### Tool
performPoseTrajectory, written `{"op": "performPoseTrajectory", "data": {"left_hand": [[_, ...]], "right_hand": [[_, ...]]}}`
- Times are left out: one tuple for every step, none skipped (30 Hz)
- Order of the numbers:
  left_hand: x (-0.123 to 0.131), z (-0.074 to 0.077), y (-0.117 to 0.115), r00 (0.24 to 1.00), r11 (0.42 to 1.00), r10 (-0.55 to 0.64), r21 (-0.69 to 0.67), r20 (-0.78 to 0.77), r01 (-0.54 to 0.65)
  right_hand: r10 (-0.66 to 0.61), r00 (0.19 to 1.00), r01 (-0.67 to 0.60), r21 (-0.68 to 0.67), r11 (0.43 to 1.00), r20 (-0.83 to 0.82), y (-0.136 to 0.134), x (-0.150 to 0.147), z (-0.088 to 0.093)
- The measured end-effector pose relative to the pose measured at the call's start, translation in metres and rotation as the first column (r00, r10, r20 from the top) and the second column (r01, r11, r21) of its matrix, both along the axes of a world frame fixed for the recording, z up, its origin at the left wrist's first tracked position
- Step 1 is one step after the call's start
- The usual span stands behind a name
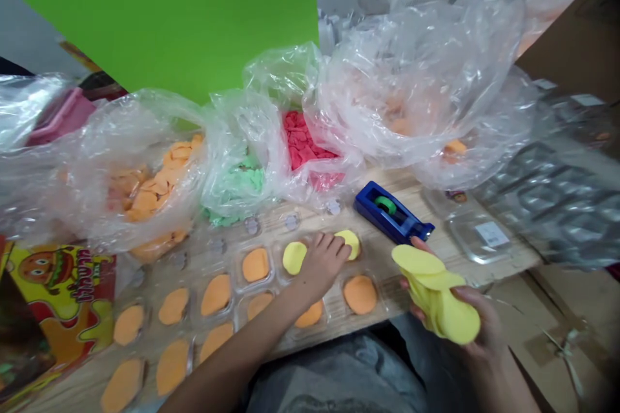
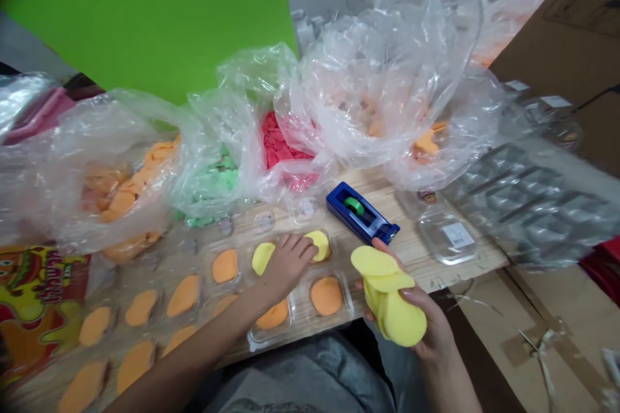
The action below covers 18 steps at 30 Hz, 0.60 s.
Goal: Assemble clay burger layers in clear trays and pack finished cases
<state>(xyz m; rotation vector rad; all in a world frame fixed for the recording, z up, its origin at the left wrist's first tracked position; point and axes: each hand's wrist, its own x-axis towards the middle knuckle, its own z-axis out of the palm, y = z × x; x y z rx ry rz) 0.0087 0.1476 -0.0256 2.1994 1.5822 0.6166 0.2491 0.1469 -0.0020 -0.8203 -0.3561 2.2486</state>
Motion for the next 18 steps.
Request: {"op": "performPoseTrajectory", "data": {"left_hand": [[0.001, -0.002, -0.002, 0.999, 0.999, -0.040, 0.004, -0.032, 0.040], [0.001, -0.002, -0.005, 0.995, 0.997, -0.077, 0.010, -0.066, 0.078], [0.001, -0.001, -0.007, 0.989, 0.994, -0.110, 0.017, -0.100, 0.112], [0.000, 0.002, -0.010, 0.983, 0.990, -0.134, 0.019, -0.129, 0.138], [-0.002, 0.007, -0.013, 0.979, 0.989, -0.146, 0.012, -0.140, 0.149], [-0.002, 0.013, -0.016, 0.982, 0.990, -0.144, -0.006, -0.122, 0.144], [-0.003, 0.022, -0.018, 0.990, 0.992, -0.122, -0.038, -0.068, 0.119], [-0.002, 0.031, -0.020, 0.996, 0.993, -0.081, -0.080, 0.022, 0.083], [-0.001, 0.042, -0.022, 0.991, 0.991, -0.036, -0.125, 0.130, 0.052], [0.000, 0.052, -0.022, 0.972, 0.985, 0.001, -0.168, 0.235, 0.040], [0.001, 0.062, -0.022, 0.945, 0.978, 0.024, -0.204, 0.326, 0.046], [0.002, 0.070, -0.022, 0.915, 0.970, 0.036, -0.235, 0.402, 0.065], [0.003, 0.075, -0.021, 0.884, 0.958, 0.051, -0.272, 0.466, 0.088], [0.002, 0.078, -0.020, 0.853, 0.942, 0.086, -0.322, 0.515, 0.099], [0.001, 0.079, -0.019, 0.821, 0.919, 0.157, -0.385, 0.549, 0.082], [-0.002, 0.077, -0.018, 0.774, 0.890, 0.264, -0.455, 0.576, 0.034], [-0.006, 0.074, -0.018, 0.701, 0.853, 0.390, -0.521, 0.597, -0.030], [-0.011, 0.070, -0.019, 0.608, 0.810, 0.507, -0.579, 0.612, -0.093]], "right_hand": [[0.003, 1.000, -0.003, 0.002, 1.000, 0.010, 0.000, 0.000, -0.001], [0.008, 1.000, -0.009, 0.007, 1.000, 0.010, 0.000, -0.001, -0.002], [0.014, 1.000, -0.014, 0.013, 1.000, 0.002, 0.000, -0.003, -0.002], [0.021, 1.000, -0.021, 0.018, 1.000, -0.011, 0.001, -0.007, -0.002], [0.027, 0.999, -0.026, 0.027, 0.999, -0.028, 0.002, -0.011, -0.001], [0.039, 0.998, -0.037, 0.042, 0.998, -0.046, 0.003, -0.017, 0.001], [0.057, 0.997, -0.053, 0.059, 0.997, -0.056, 0.005, -0.022, 0.003], [0.083, 0.995, -0.079, 0.079, 0.994, -0.061, 0.007, -0.028, 0.006], [0.126, 0.990, -0.119, 0.098, 0.988, -0.062, 0.008, -0.033, 0.010], [0.179, 0.982, -0.171, 0.118, 0.978, -0.062, 0.010, -0.038, 0.013], [0.236, 0.970, -0.226, 0.132, 0.965, -0.062, 0.011, -0.043, 0.016], [0.286, 0.956, -0.275, 0.140, 0.951, -0.069, 0.012, -0.047, 0.018], [0.322, 0.943, -0.308, 0.142, 0.941, -0.086, 0.012, -0.051, 0.020], [0.343, 0.933, -0.327, 0.140, 0.934, -0.112, 0.011, -0.054, 0.020], [0.348, 0.927, -0.330, 0.133, 0.935, -0.143, 0.010, -0.056, 0.019], [0.340, 0.924, -0.322, 0.120, 0.939, -0.175, 0.009, -0.057, 0.018], [0.330, 0.921, -0.315, 0.106, 0.943, -0.204, 0.007, -0.058, 0.016], [0.324, 0.919, -0.311, 0.093, 0.946, -0.225, 0.005, -0.058, 0.014]]}}
